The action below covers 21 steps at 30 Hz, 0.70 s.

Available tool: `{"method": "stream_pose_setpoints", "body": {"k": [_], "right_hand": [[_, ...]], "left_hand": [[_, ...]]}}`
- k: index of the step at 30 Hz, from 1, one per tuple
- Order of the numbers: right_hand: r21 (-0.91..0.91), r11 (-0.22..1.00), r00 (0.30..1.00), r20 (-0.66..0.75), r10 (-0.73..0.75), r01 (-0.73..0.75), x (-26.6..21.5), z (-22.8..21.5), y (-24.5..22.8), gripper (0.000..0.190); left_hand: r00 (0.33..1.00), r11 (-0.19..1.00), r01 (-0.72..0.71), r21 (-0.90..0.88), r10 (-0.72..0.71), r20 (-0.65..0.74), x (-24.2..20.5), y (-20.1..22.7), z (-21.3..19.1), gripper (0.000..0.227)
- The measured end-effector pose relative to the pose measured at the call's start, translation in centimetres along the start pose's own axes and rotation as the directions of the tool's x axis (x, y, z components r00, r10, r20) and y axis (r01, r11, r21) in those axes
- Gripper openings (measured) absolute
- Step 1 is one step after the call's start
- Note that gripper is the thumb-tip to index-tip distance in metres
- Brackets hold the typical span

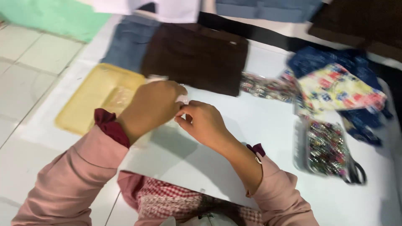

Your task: The person sorts various buttons from a plastic tray into small plastic bags by hand and puts the bags into a yellow container.

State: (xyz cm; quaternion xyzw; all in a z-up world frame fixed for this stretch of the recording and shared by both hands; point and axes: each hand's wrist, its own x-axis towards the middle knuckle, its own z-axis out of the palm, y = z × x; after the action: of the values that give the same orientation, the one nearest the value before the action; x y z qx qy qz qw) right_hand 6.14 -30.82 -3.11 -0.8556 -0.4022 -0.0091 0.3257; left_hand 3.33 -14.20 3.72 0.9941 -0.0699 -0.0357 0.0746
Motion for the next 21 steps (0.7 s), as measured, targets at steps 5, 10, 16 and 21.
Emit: {"method": "stream_pose_setpoints", "body": {"k": [5, 10, 16, 21], "right_hand": [[-0.023, 0.990, 0.981, -0.141, 0.133, -0.138, -7.3, -6.6, 4.7, 0.012], [0.025, 0.949, 0.905, -0.292, 0.308, -0.315, -15.6, -12.0, 10.0, 0.012], [0.006, 0.869, 0.766, -0.469, 0.439, -0.494, -25.0, -17.0, 15.0, 0.010], [0.159, 0.732, 0.589, -0.494, 0.640, -0.663, -29.7, -19.1, 16.8, 0.012]], "left_hand": [[0.964, 0.967, -0.253, -0.027, 0.250, -0.085, 4.8, 9.1, 3.0, 0.027], [0.907, 0.901, -0.415, -0.127, 0.399, -0.134, 8.7, 17.6, 7.3, 0.025], [0.813, 0.746, -0.578, -0.331, 0.561, -0.157, 10.7, 25.1, 13.7, 0.024], [0.725, 0.621, -0.689, -0.374, 0.583, -0.367, 10.7, 29.5, 17.7, 0.019]]}}
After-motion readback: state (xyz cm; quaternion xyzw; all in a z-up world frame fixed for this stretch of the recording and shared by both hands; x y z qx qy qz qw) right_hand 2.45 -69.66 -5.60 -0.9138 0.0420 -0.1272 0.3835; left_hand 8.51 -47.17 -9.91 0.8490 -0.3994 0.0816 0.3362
